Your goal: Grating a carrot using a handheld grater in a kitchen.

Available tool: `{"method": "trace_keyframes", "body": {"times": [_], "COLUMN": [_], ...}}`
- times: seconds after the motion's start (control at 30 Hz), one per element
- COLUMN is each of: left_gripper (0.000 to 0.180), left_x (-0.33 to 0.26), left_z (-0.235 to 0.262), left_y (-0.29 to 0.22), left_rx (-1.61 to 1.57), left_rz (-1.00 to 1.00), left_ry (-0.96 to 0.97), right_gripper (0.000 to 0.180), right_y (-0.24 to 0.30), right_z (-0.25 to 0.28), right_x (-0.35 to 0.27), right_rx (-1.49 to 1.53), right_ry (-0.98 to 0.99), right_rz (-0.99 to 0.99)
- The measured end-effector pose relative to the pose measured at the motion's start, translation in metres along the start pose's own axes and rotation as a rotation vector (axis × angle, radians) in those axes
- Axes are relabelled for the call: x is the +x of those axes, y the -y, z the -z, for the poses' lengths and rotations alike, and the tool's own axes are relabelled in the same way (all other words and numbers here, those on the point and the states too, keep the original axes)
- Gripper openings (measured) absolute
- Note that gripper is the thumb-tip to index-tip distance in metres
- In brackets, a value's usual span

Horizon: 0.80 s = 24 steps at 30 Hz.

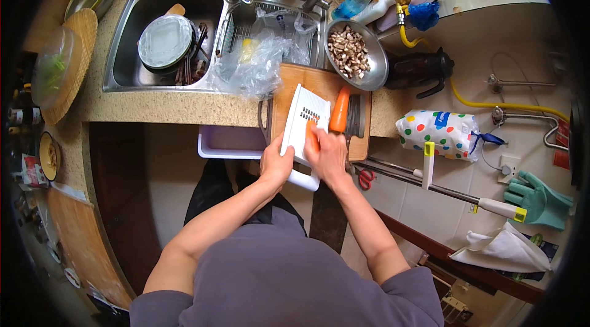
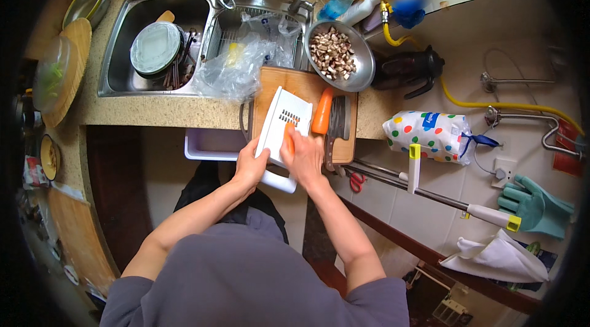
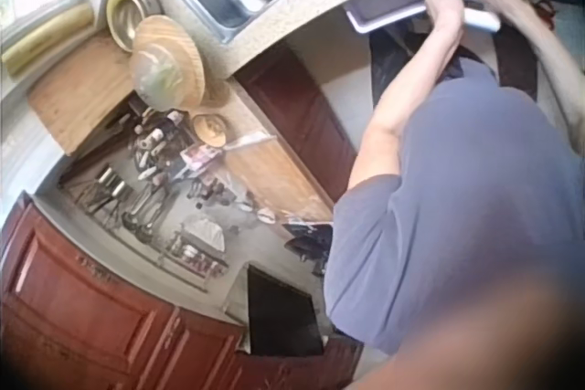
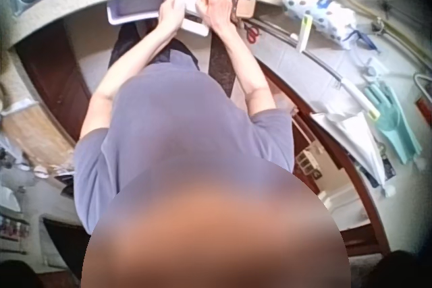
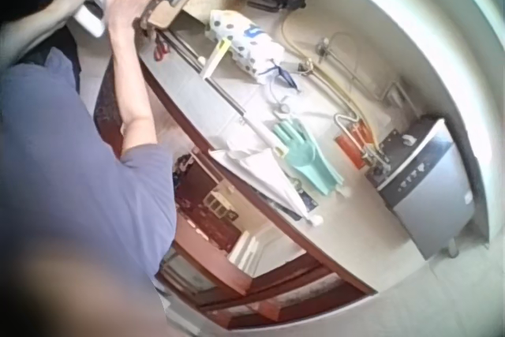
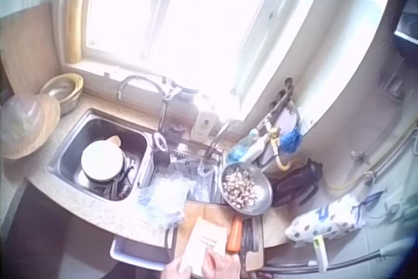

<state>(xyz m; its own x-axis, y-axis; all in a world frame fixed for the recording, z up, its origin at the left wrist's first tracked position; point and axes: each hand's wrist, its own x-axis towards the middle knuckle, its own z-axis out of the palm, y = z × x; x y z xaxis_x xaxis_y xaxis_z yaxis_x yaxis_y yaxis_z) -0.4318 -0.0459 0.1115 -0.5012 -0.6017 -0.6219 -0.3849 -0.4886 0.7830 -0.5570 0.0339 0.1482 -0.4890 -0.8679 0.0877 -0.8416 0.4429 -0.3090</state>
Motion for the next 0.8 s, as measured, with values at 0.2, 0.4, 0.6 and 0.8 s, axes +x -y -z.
{"method": "trace_keyframes", "body": {"times": [0.2,0.4,0.6,0.8], "left_gripper": [0.047,0.047,0.047,0.048], "left_x": [0.002,-0.002,-0.001,-0.005], "left_z": [-0.004,0.000,0.005,0.003], "left_y": [-0.007,0.004,0.007,-0.006], "left_rx": [-0.045,-0.030,-0.021,-0.002], "left_rz": [-0.006,0.023,0.001,0.002], "left_ry": [0.021,0.020,-0.008,0.030], "right_gripper": [0.026,0.029,0.026,0.017], "right_y": [-0.059,-0.065,0.003,-0.043], "right_z": [-0.053,-0.028,-0.009,-0.056], "right_x": [0.078,0.095,0.002,0.070], "right_rx": [-0.043,0.028,0.074,-0.052], "right_ry": [-0.092,0.023,-0.048,-0.227], "right_rz": [-0.070,-0.253,0.021,-0.051]}}
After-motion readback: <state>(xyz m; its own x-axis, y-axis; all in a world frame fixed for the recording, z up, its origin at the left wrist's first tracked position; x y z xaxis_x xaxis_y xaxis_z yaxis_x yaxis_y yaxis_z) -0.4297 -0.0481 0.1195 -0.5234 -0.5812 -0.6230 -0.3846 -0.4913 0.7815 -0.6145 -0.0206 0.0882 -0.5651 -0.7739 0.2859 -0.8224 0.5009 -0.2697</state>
